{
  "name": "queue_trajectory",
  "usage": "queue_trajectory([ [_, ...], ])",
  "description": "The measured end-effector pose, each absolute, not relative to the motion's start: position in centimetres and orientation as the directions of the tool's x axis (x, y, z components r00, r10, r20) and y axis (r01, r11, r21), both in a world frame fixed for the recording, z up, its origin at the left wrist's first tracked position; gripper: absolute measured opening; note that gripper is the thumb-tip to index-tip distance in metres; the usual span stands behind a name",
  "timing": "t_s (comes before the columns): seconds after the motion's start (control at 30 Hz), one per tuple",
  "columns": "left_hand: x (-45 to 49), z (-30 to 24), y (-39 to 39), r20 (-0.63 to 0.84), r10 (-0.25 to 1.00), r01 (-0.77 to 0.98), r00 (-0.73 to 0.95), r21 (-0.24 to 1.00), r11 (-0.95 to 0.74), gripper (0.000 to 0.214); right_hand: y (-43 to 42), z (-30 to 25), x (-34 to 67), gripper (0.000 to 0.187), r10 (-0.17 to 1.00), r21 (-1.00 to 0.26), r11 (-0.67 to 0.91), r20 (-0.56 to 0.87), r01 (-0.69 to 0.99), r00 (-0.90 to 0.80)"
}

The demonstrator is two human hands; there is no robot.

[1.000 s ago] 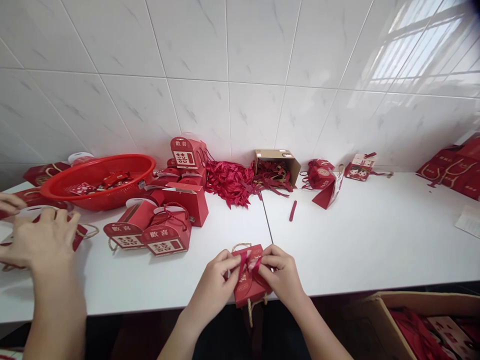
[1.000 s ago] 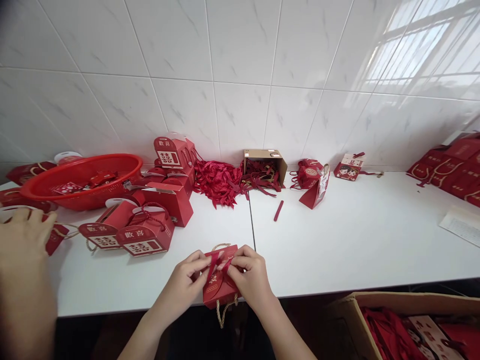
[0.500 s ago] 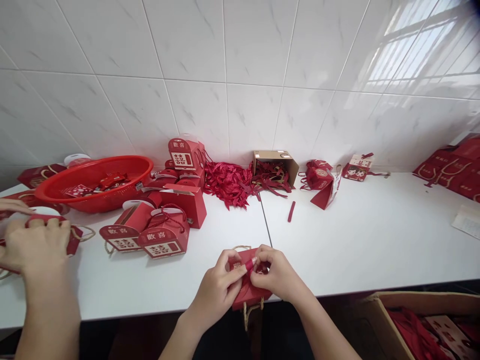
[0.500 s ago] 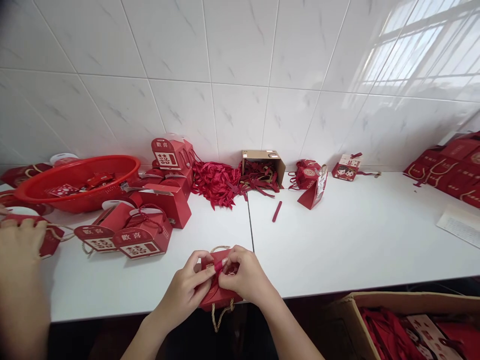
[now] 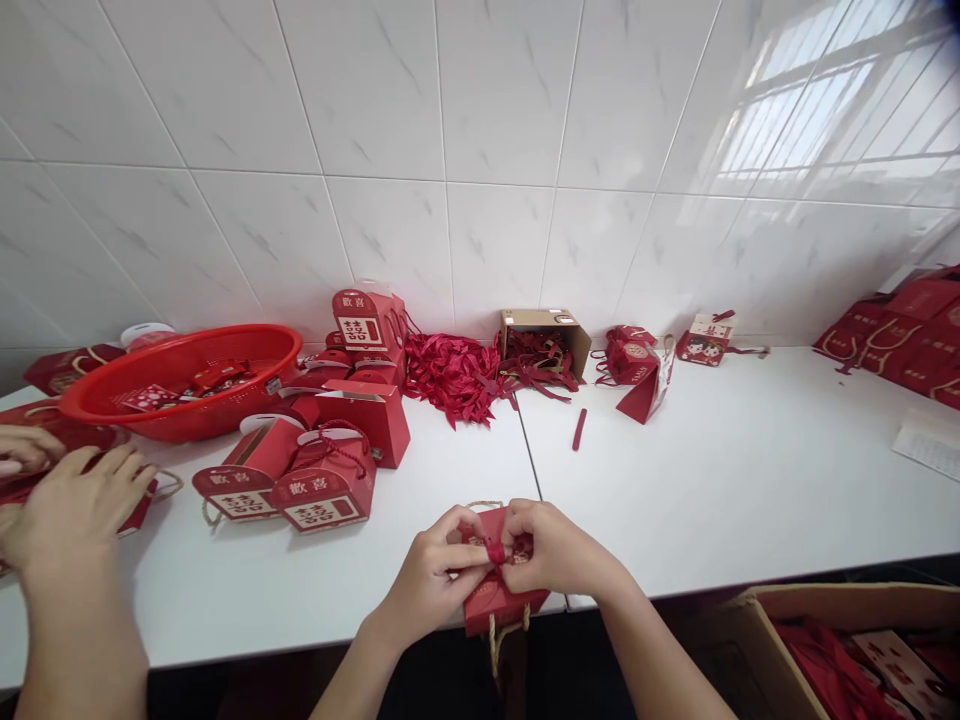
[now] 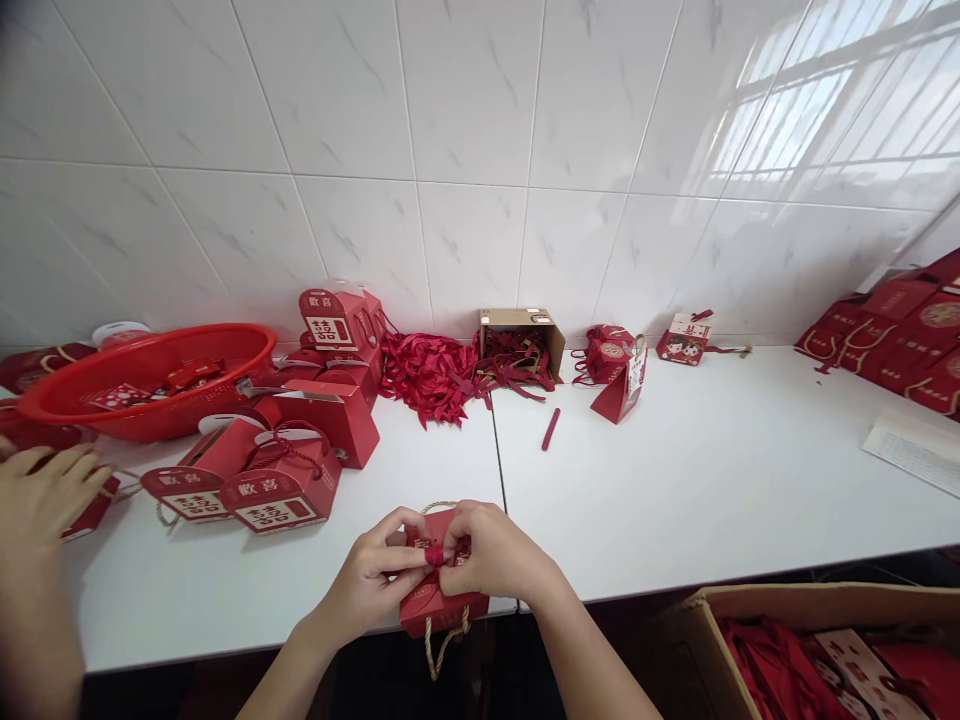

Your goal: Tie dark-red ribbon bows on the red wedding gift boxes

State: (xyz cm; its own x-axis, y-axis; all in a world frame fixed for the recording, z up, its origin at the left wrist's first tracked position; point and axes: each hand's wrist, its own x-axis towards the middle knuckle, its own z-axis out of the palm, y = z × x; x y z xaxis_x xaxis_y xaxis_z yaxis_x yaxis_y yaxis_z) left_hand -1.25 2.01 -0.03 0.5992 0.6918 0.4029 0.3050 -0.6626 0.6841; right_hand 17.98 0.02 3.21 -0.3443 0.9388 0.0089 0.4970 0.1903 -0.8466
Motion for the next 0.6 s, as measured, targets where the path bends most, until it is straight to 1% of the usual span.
queue_trajectory([
  [0.17,-0.6,-1.1,1.5,0.503,0.713,0.275,0.490,0.686,-0.673,0.023,0.0,2.5,18.0,0.009,0.948,-0.867,0.166,0.010,0.469,-0.317],
  [0.27,-0.5,-1.1,1.1,0.479,0.748,0.303,0.460,0.707,-0.639,0.019,-0.2,2.2,18.1,0.008,0.949,-0.868,0.184,0.035,0.461,-0.312],
  [0.33,-0.9,-0.4,1.0,0.420,0.777,0.345,0.470,0.722,-0.599,0.017,-0.3,2.3,18.4,0.008,0.952,-0.866,0.182,0.037,0.465,-0.304],
  [0.5,-2.9,1.8,1.0,0.185,0.840,0.503,0.510,0.728,-0.466,0.015,-0.4,2.6,20.2,0.009,0.968,-0.823,0.191,0.068,0.534,-0.243],
  [0.57,-3.2,1.9,0.9,0.123,0.860,0.522,0.496,0.749,-0.409,0.016,-0.5,2.3,20.6,0.009,0.975,-0.795,0.196,0.097,0.574,-0.199],
  [0.6,-3.2,1.7,0.9,0.101,0.869,0.507,0.484,0.778,-0.372,0.016,-0.5,2.1,20.6,0.009,0.976,-0.786,0.203,0.117,0.584,-0.182],
])
